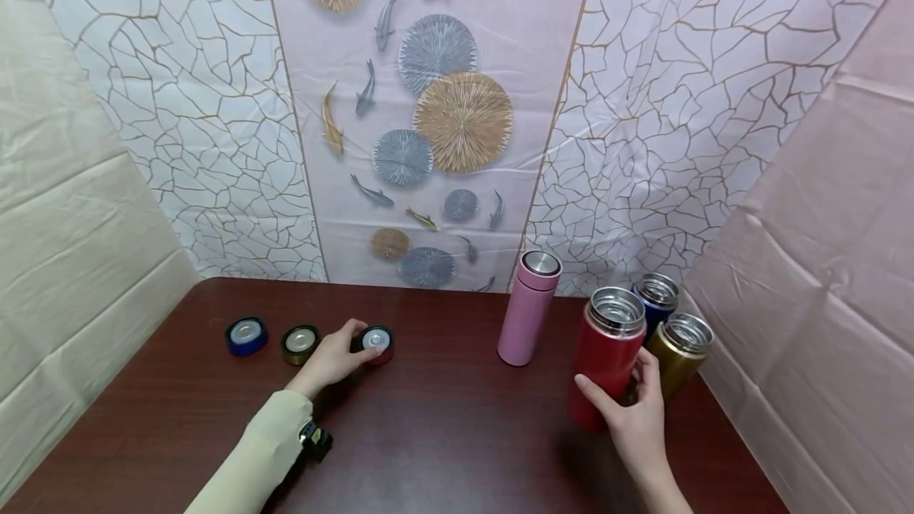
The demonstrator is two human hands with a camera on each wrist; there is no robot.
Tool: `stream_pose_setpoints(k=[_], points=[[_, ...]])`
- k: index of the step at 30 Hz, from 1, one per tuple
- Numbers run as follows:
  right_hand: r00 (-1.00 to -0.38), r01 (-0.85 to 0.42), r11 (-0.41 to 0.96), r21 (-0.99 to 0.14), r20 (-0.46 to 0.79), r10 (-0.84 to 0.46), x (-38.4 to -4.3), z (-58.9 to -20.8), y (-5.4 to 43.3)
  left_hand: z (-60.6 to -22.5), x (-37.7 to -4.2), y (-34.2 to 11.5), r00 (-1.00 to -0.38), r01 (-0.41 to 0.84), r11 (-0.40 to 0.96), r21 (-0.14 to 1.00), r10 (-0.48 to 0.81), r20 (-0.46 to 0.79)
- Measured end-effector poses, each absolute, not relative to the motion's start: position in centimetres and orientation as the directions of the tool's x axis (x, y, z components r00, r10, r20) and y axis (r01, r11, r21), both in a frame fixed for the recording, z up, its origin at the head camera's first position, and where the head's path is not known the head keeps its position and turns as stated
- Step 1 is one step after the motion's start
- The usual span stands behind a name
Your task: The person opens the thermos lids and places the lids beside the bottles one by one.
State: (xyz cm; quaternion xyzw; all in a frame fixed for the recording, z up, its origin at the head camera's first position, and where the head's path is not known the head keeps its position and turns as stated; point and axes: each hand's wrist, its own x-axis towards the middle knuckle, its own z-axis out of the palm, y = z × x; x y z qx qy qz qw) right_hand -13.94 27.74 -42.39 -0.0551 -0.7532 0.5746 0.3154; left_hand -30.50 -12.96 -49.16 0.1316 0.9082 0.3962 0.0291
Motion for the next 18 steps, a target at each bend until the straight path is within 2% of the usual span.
stream_pose_setpoints(k=[7, 18], points=[[-0.794, -0.288, 0.284, -0.915, 0.394, 0.463, -15.8, -42.9, 27.5, -49.3, -30.4, -13.2, -0.966, 0.213, 0.651, 0.728, 0.251, 0.058], [-0.804, -0.213, 0.289, -0.933, 0.335, 0.490, -19.6, -45.2, 27.8, -49.2, -30.4, -12.9, -0.968, 0.212, 0.647, 0.732, 0.241, 0.067]])
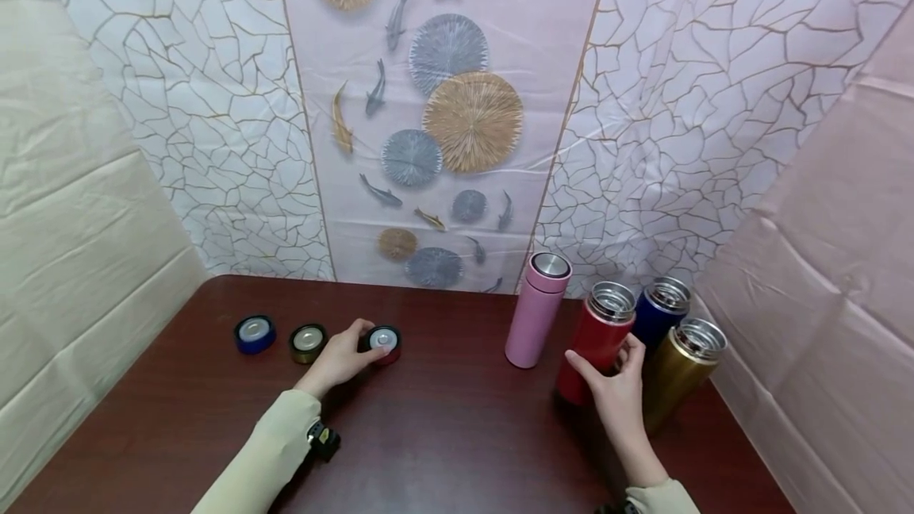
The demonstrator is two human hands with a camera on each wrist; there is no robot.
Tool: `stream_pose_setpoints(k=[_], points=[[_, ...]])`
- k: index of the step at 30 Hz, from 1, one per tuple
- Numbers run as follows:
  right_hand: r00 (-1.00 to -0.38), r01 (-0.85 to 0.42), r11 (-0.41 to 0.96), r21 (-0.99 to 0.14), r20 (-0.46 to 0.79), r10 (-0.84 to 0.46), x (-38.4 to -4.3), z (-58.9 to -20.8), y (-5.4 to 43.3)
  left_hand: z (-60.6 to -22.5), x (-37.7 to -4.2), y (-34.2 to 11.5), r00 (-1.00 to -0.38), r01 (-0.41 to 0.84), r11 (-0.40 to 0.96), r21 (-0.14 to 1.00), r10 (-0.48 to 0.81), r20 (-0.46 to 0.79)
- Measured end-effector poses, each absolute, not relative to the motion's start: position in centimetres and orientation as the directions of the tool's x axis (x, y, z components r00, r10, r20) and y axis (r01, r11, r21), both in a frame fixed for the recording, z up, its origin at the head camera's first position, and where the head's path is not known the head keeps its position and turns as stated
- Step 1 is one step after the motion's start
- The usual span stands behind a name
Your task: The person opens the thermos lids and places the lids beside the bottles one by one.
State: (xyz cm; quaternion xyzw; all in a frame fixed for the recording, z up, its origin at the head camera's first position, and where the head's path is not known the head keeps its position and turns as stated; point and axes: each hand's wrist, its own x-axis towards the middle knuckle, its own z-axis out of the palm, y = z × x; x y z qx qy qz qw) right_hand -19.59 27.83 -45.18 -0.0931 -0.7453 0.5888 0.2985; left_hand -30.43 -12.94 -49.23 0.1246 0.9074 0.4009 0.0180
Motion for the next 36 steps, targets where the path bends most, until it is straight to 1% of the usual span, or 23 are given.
stream_pose_setpoints(k=[4, 18, 24, 29, 36], points=[[-0.813, -0.173, 0.289, -0.942, 0.302, 0.497, -20.8, -46.1, 28.0, -49.4, -30.6, -12.8, -0.970, 0.208, 0.656, 0.725, 0.231, 0.070], [-0.828, -0.104, 0.188, -0.977, 0.190, 0.528, -24.1, -47.5, 29.3, -49.5, -30.5, -12.6, -0.974, 0.184, 0.655, 0.733, 0.221, 0.047], [-0.839, -0.098, 0.189, -0.977, 0.183, 0.513, -24.8, -47.0, 29.3, -49.5, -30.7, -12.5, -0.973, 0.191, 0.652, 0.734, 0.225, 0.052], [-0.848, -0.096, 0.169, -0.981, 0.169, 0.502, -25.3, -47.2, 29.3, -49.5, -30.8, -12.6, -0.973, 0.187, 0.652, 0.734, 0.227, 0.045], [-0.856, -0.085, 0.182, -0.980, 0.165, 0.490, -25.8, -47.6, 29.4, -49.1, -30.6, -12.9, -0.974, 0.172, 0.646, 0.744, 0.223, 0.032]])
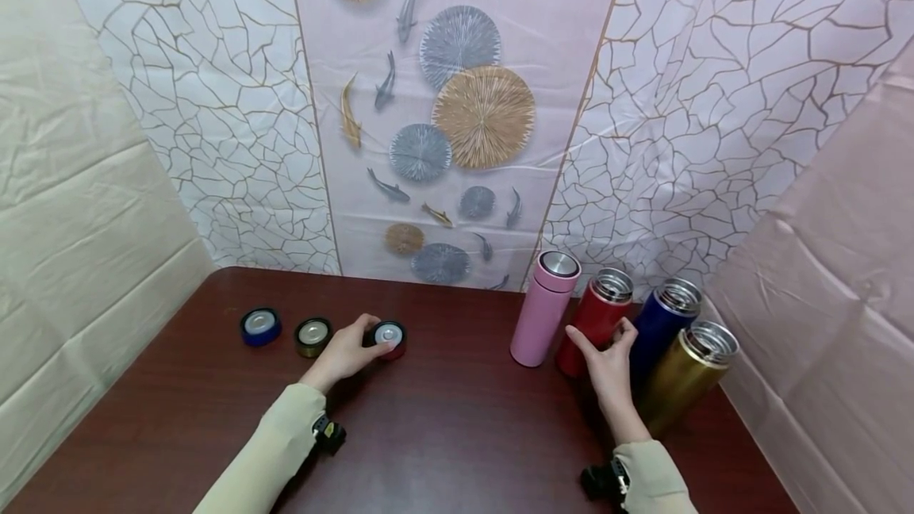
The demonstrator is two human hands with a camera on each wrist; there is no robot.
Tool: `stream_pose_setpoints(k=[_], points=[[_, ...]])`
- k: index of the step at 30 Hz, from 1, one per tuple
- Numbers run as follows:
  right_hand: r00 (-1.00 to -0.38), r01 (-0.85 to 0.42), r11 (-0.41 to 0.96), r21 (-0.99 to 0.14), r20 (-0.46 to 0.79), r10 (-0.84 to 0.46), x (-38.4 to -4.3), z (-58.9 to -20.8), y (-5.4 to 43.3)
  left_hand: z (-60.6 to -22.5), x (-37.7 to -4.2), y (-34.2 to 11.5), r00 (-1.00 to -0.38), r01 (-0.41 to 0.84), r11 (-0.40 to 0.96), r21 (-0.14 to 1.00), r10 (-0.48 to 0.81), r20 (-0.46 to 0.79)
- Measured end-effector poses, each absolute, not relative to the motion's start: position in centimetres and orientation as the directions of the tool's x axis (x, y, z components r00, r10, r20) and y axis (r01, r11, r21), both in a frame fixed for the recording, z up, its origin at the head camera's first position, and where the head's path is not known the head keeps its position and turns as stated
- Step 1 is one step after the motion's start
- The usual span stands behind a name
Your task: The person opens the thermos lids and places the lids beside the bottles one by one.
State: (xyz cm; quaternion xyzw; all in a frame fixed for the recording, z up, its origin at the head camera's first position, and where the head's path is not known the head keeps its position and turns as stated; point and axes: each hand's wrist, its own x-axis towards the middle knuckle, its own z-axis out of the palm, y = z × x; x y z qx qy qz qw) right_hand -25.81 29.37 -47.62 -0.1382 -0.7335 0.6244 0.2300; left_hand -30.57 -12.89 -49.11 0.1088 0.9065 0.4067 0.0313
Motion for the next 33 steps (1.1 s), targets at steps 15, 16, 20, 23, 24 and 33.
stream_pose_setpoints(k=[15, 16, 20, 23, 24, 33], points=[[-0.808, -0.269, 0.156, -0.951, 0.310, 0.501, -22.7, -44.0, 28.3, -46.9, -30.0, -13.6, -0.969, 0.154, 0.533, 0.832, 0.245, 0.023], [-0.796, -0.283, 0.172, -0.944, 0.331, 0.506, -22.4, -43.4, 28.2, -46.3, -29.9, -13.6, -0.969, 0.169, 0.532, 0.829, 0.245, 0.041], [-0.749, -0.329, 0.248, -0.911, 0.412, 0.519, -21.2, -41.4, 27.8, -43.9, -29.1, -13.5, -0.967, 0.220, 0.522, 0.825, 0.228, 0.113], [-0.727, -0.346, 0.282, -0.895, 0.446, 0.522, -20.4, -40.5, 27.3, -42.6, -28.3, -13.3, -0.959, 0.258, 0.516, 0.817, 0.242, 0.150], [-0.723, -0.351, 0.288, -0.891, 0.453, 0.522, -20.1, -40.3, 27.1, -42.3, -28.0, -13.3, -0.956, 0.267, 0.514, 0.815, 0.250, 0.156], [-0.750, -0.373, 0.282, -0.884, 0.467, 0.468, -18.8, -41.1, 25.0, -42.0, -26.1, -12.2, -0.932, 0.318, 0.473, 0.822, 0.314, 0.180]])
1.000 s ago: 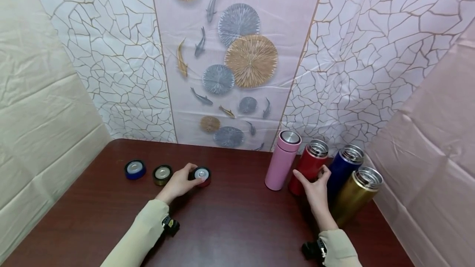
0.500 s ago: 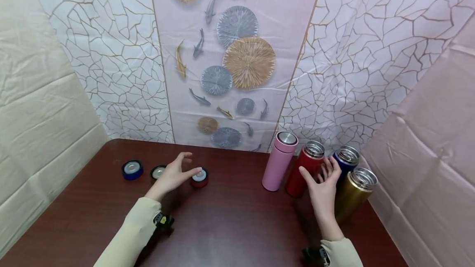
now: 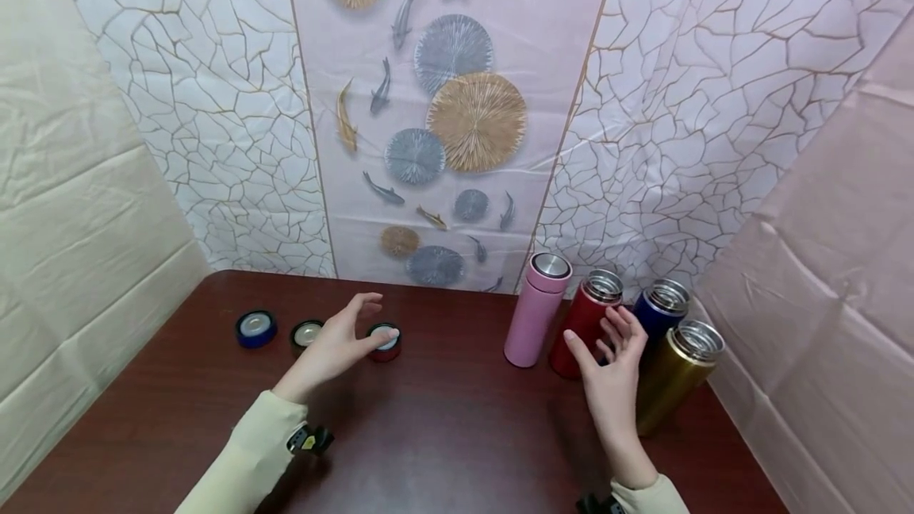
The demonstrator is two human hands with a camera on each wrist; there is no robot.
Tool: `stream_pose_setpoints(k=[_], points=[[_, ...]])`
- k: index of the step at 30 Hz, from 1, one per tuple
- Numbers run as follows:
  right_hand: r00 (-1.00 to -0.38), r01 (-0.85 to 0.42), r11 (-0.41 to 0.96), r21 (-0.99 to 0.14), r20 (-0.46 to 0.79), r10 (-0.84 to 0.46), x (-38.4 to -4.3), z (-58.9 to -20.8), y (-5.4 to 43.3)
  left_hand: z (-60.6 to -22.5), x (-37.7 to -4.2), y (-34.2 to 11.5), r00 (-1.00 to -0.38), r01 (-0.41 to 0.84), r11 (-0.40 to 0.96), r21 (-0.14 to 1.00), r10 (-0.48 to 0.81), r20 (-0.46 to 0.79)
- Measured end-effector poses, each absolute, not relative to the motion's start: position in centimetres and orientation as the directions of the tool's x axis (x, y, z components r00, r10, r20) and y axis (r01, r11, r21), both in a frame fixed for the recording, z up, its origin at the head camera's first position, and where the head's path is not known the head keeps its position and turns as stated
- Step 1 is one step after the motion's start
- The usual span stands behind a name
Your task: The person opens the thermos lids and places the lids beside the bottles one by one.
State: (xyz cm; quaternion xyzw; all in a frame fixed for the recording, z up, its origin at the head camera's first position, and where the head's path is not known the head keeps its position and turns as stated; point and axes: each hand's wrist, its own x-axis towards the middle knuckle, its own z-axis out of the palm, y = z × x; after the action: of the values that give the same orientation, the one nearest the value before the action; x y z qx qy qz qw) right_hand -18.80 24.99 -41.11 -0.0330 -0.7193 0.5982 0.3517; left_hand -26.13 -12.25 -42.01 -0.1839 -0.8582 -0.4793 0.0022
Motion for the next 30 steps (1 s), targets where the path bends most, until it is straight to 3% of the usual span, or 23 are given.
stream_pose_setpoints(k=[17, 30], points=[[-0.909, -0.165, 0.413, -0.895, 0.301, 0.287, -22.5, -44.3, 23.3, -41.7, -23.8, -10.0, -0.893, 0.418, 0.490, 0.765, 0.375, 0.247], [-0.910, -0.154, 0.386, -0.910, 0.283, 0.304, -25.9, -45.3, 22.6, -42.1, -23.5, -9.6, -0.895, 0.399, 0.499, 0.769, 0.394, 0.209]])
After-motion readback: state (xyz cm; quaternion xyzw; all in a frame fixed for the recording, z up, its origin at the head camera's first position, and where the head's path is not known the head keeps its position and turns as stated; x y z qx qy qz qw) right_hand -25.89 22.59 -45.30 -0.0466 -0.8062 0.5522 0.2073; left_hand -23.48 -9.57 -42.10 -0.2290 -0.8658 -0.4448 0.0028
